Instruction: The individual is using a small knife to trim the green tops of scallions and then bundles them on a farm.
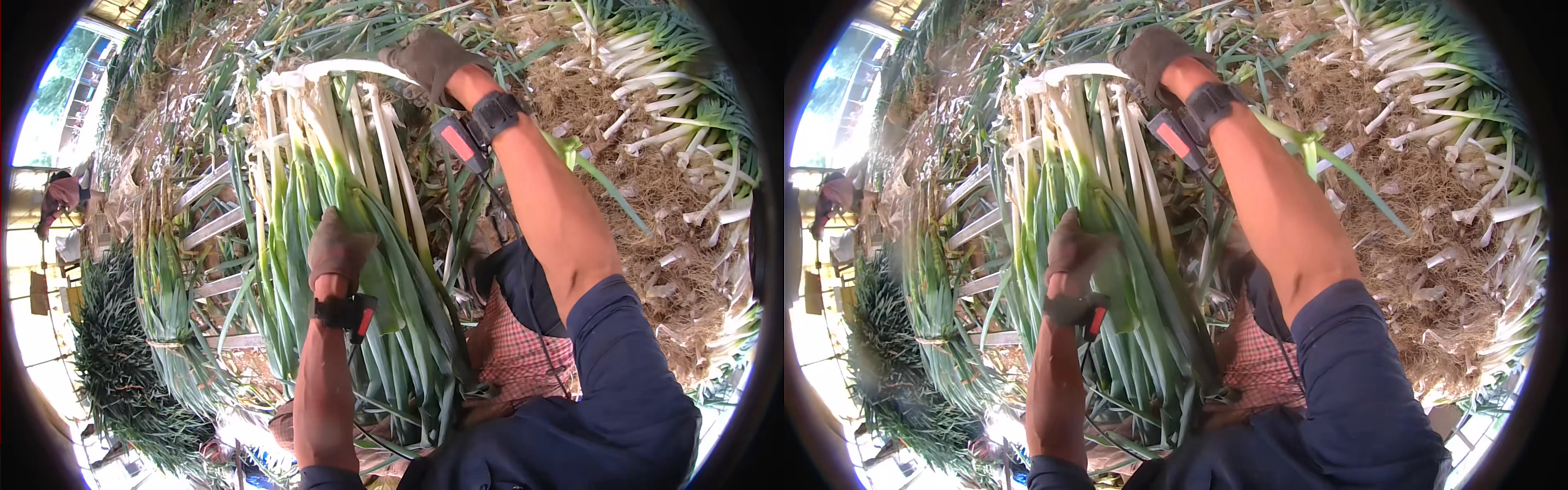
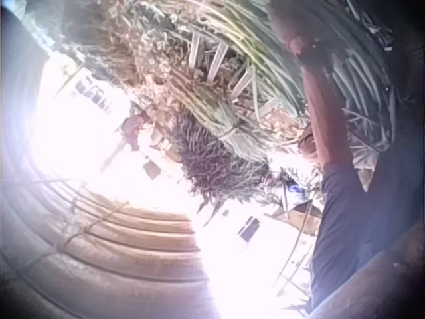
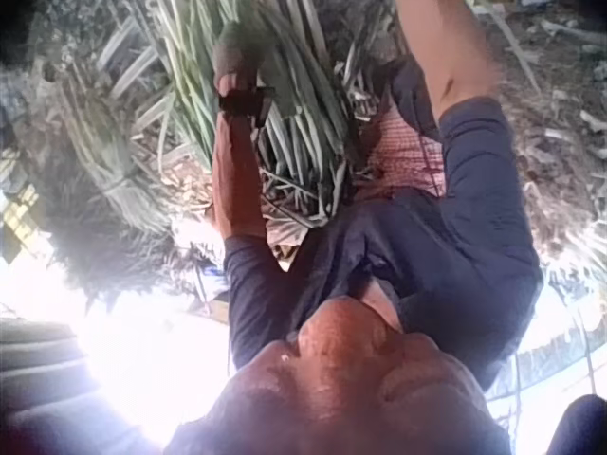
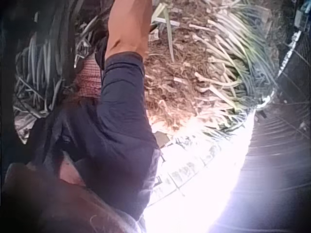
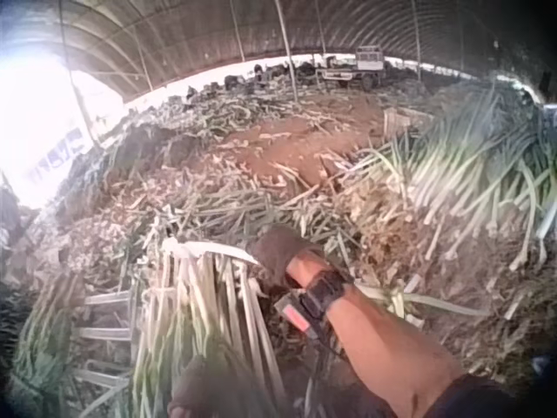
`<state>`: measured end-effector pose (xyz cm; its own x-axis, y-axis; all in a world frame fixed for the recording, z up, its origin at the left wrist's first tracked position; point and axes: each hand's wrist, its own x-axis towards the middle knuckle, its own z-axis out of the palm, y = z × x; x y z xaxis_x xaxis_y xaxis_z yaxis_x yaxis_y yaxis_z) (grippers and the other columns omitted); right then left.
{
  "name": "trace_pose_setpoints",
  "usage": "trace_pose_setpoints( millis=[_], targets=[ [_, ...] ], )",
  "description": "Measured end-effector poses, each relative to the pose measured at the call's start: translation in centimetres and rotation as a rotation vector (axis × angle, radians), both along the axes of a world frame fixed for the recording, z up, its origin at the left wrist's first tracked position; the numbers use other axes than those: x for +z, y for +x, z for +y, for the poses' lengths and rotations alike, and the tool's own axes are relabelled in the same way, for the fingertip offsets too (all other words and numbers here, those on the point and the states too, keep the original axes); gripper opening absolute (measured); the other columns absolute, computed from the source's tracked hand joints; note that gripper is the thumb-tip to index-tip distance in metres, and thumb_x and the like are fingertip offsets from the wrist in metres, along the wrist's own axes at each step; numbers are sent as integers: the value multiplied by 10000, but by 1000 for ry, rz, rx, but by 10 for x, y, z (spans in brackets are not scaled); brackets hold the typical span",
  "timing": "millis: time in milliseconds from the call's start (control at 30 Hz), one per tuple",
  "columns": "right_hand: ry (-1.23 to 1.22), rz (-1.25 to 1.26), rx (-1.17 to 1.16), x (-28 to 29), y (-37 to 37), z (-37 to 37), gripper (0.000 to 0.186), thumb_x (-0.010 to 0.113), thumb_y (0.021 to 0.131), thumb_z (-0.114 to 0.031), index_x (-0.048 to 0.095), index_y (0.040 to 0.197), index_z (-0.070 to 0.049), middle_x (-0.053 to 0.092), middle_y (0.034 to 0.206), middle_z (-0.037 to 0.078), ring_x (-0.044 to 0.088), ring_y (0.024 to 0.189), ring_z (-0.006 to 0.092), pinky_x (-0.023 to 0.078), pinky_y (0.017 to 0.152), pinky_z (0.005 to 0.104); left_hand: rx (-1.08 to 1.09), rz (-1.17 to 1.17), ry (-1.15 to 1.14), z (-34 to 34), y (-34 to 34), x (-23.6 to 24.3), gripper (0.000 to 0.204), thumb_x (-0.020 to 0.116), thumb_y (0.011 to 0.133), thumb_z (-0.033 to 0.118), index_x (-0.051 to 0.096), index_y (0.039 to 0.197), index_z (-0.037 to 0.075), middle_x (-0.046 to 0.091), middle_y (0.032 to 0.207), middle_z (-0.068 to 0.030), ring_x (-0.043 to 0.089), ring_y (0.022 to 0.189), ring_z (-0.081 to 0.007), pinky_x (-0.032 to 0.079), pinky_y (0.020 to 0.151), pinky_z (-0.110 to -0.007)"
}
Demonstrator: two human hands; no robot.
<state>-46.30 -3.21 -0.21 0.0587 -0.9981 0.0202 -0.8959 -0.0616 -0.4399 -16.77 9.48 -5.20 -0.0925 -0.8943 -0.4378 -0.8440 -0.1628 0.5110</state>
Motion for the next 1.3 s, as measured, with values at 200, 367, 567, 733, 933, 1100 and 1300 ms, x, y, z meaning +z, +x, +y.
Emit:
trace_pose_setpoints(
  millis=[200,367,567,733,933,1100,1300],
  targets=[
    [359,-844,64,-13,50,19,251,790,953,-311,809,978,-62,804,906,82,731,739,176,614,698,358,85,384,179,-35,37,39,554,829,760,30,672,1275,-96,773,999,-133,715,837,-203,575,736,-336],
    [28,-1167,19,-22,55,-4,190,765,933,-297,822,955,-118,777,837,73,698,697,198,586,698,353,-341,-167,45,-70,74,119,594,830,779,67,716,1361,28,768,941,-97,687,787,-168,562,722,-326],
    [21,336,102,-66,55,7,210,757,866,-270,847,994,-130,821,992,132,806,932,288,631,777,413,-245,-79,-8,-22,93,110,662,846,819,11,640,1447,-27,759,1024,-91,694,884,-141,564,772,-304],
    [466,-403,-517,-130,95,68,728,825,830,-550,688,1240,36,755,1163,276,754,1058,417,614,910,468,-206,-17,133,-42,84,71,680,871,835,183,627,1409,-87,770,1080,-183,721,964,-214,573,820,-349],
    [400,-158,-361,-150,106,70,713,890,742,-521,728,1191,8,767,1153,250,769,1015,415,631,876,488,-157,-175,-127,-83,19,7,498,846,845,327,707,1138,-51,776,1050,-220,769,941,-319,595,850,-407],
    [412,-302,-417,-142,86,60,405,825,791,-363,785,956,4,787,971,233,777,940,387,635,863,448,-192,-99,-183,-93,20,-21,388,856,816,241,712,1048,-36,772,942,-170,743,816,-260,597,753,-388],
    [100,-968,-98,-138,56,26,200,655,908,-94,780,944,57,794,915,130,750,865,256,584,887,341,93,131,80,-121,45,70,350,877,807,105,738,1097,-31,727,821,-66,661,698,-165,535,603,-332]
  ],
)
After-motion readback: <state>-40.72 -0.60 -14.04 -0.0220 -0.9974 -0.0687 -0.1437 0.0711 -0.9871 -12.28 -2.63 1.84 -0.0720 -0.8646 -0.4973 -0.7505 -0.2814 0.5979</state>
